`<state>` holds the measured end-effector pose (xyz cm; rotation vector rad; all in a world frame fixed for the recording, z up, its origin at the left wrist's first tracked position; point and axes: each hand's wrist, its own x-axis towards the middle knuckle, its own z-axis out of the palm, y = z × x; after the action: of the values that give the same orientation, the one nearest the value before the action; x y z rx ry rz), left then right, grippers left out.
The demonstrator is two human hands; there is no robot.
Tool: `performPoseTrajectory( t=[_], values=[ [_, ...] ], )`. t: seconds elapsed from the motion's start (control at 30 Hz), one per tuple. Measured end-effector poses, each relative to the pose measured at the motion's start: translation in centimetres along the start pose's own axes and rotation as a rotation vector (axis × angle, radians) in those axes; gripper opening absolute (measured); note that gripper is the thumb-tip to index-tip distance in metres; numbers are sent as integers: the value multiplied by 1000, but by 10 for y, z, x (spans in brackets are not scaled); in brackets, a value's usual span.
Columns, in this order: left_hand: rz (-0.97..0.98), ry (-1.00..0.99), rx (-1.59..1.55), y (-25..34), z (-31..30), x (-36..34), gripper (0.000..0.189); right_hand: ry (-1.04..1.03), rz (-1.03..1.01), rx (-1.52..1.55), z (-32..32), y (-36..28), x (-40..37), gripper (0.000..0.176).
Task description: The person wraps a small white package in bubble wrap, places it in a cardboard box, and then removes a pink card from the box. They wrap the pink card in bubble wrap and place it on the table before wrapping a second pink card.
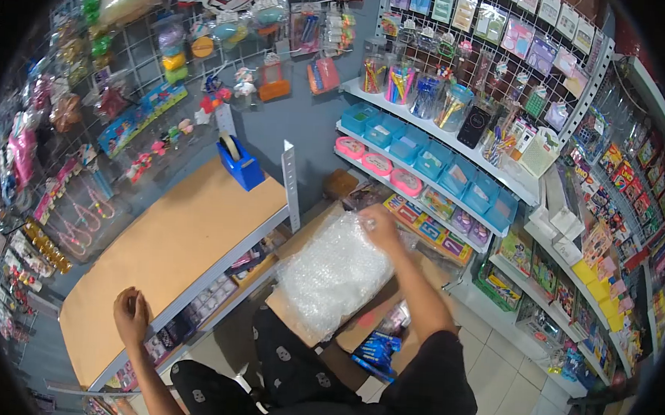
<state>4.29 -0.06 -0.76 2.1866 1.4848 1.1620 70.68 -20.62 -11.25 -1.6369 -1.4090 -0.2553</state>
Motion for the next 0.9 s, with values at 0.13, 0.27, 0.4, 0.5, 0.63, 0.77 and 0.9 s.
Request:
performPoseTrajectory(
  t=[0.13,0.27,0.4,0.5,0.63,0.77,0.9],
  values=[
    [-33,-17,-35,-5,3,1,17,56,172,-434,-126,90,48,43],
    [-32,-10,-38,-16,6,1,15,80,311,-769,-210,144,88,64],
    [-72,-27,-29,-14,6,1,17,-39,491,-1007,-258,169,116,80],
    [-93,-43,-59,-22,6,-1,16,-154,596,-1075,-273,185,133,84],
    [-136,-60,-119,-24,7,-2,13,-312,688,-1029,-286,205,146,78],
    [-162,-73,-110,-27,6,-1,14,-310,682,-978,-289,216,146,74],
    [-150,-62,-147,-34,7,-3,14,-254,620,-954,-291,230,141,71]
  ],
)
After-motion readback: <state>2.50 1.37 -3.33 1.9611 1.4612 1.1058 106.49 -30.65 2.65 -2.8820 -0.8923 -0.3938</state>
